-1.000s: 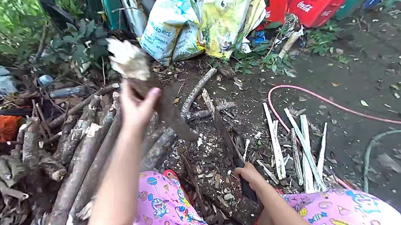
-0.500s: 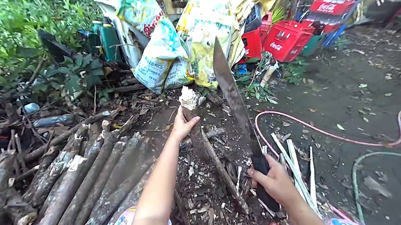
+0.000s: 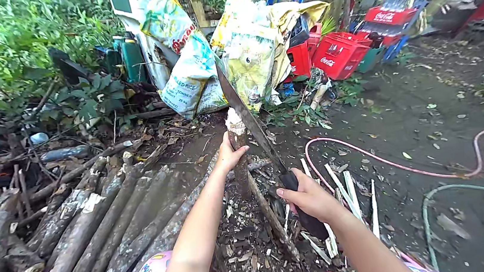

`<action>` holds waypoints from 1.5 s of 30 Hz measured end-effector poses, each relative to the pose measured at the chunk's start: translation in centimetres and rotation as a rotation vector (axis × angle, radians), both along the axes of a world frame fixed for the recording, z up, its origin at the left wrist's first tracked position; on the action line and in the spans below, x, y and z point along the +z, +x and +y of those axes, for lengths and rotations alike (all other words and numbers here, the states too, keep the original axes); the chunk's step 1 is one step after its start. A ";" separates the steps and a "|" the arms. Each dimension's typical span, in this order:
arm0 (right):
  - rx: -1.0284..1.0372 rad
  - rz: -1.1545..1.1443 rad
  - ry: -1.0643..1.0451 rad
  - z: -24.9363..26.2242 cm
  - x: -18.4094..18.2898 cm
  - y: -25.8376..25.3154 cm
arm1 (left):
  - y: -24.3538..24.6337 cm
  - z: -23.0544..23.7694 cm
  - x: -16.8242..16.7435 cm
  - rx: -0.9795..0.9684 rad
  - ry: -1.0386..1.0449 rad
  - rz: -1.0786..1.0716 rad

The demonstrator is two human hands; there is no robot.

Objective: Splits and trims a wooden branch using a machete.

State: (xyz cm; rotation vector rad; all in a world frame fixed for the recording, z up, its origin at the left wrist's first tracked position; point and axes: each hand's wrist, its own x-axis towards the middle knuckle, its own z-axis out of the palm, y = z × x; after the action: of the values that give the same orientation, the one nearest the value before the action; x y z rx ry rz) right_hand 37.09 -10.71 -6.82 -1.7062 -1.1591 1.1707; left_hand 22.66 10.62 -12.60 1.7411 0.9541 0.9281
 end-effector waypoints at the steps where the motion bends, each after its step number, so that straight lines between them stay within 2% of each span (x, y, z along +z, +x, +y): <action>1: 0.000 0.138 0.018 -0.4 0.0 0.1 | -0.1 0.0 0.0 -0.013 0.021 0.007; 5: 0.031 0.751 0.019 -1.6 0.0 1.2 | -0.1 -0.1 0.8 -0.049 0.093 0.083; 6: 0.034 0.828 0.017 -1.7 0.0 1.4 | 0.0 -0.1 0.9 -0.045 0.109 0.101; 7: 0.012 0.773 0.028 -1.7 0.3 1.3 | 0.2 0.0 0.9 -0.040 0.114 0.108; 9: -0.054 0.457 0.081 -1.6 1.1 0.5 | 0.7 0.4 0.8 -0.025 0.121 0.102; 11: -0.094 0.256 0.194 -1.4 2.0 -0.1 | 1.3 1.0 0.9 -0.003 0.112 0.117; 17: -0.169 -0.021 0.828 -0.1 5.8 0.3 | 1.7 2.7 0.3 -0.006 0.138 0.062; 19: -0.210 -0.076 0.899 0.8 6.1 0.3 | 1.7 2.9 0.2 -0.009 0.142 0.065; 21: -0.240 -0.171 0.721 1.4 5.2 -0.1 | 1.8 2.9 0.2 -0.004 0.131 0.069; 24: -0.079 -0.255 0.054 3.3 3.6 0.3 | 1.8 2.7 0.1 -0.002 0.087 0.089; 26: -0.038 -0.239 -0.113 4.6 2.4 0.6 | 1.2 2.2 -0.3 -0.008 0.016 0.092; 28: -0.053 -0.176 -0.083 4.4 2.2 0.2 | 0.1 1.1 -0.8 0.045 -0.050 0.063; 31: -0.066 -0.094 -0.026 4.2 2.0 -1.0 | -1.2 -3.5 -1.3 0.190 -0.111 -0.073; 32: -0.065 -0.082 -0.002 4.3 2.0 -1.5 | -1.3 -5.7 -0.7 0.151 -0.158 -0.108; 34: -0.072 -0.028 0.054 4.7 1.8 -2.7 | -1.6 -9.9 1.1 -0.054 -0.274 -0.178; 36: -0.081 0.043 0.105 5.1 1.4 -3.8 | -1.8 -11.7 2.2 -0.113 -0.235 -0.222; 38: -0.062 0.100 0.103 5.0 1.4 -4.4 | -2.4 -10.1 2.2 0.043 -0.092 -0.178; 40: -0.046 0.209 0.089 4.3 2.0 -4.7 | -3.1 -6.5 1.9 0.142 -0.034 -0.057; 43: -0.009 0.470 0.037 2.7 3.6 -4.4 | -2.4 -1.8 0.6 0.156 -0.035 0.142; 45: 0.007 0.490 0.024 2.2 4.2 -4.0 | -1.5 -0.3 -0.3 0.192 -0.027 0.119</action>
State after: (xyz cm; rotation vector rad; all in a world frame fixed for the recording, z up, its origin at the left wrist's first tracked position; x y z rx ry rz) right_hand 33.05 -8.47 -2.64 -1.2919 -0.8682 1.4667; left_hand 21.16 10.27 -12.92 1.7187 1.2229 0.9358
